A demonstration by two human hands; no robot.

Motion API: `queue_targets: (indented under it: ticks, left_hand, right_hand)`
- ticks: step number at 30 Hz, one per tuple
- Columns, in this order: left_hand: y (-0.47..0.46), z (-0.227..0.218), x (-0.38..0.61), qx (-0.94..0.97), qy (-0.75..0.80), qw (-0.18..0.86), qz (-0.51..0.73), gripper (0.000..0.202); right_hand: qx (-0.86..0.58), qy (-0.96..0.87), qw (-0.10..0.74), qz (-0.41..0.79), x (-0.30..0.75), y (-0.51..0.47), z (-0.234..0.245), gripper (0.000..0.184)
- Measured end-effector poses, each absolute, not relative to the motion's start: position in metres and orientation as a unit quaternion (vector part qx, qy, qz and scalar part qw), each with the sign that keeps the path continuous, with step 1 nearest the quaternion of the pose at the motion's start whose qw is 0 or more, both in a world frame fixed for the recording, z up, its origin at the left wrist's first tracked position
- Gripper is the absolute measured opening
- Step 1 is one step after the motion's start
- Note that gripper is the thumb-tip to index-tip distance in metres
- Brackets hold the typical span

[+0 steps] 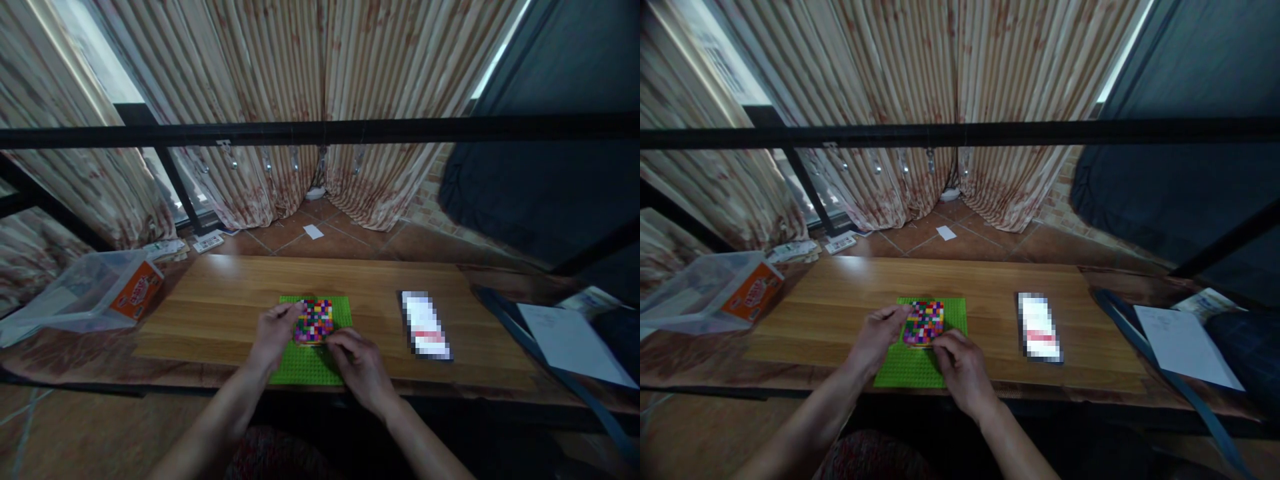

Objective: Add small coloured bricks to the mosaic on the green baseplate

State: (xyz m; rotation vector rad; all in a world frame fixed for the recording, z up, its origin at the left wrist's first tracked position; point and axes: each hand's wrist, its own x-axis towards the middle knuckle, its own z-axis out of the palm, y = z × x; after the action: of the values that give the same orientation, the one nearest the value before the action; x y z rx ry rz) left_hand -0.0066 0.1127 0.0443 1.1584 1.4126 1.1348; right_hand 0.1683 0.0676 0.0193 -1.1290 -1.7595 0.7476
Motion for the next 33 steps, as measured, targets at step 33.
queue_targets:
  ticks: [33]
  left_hand:
    - [0.082, 0.057, -0.015, 0.237, 0.453, 0.738, 0.441, 0.026]
  right_hand:
    - [-0.453, -0.706, 0.458, 0.295, 0.172, 0.068, 0.018, 0.016]
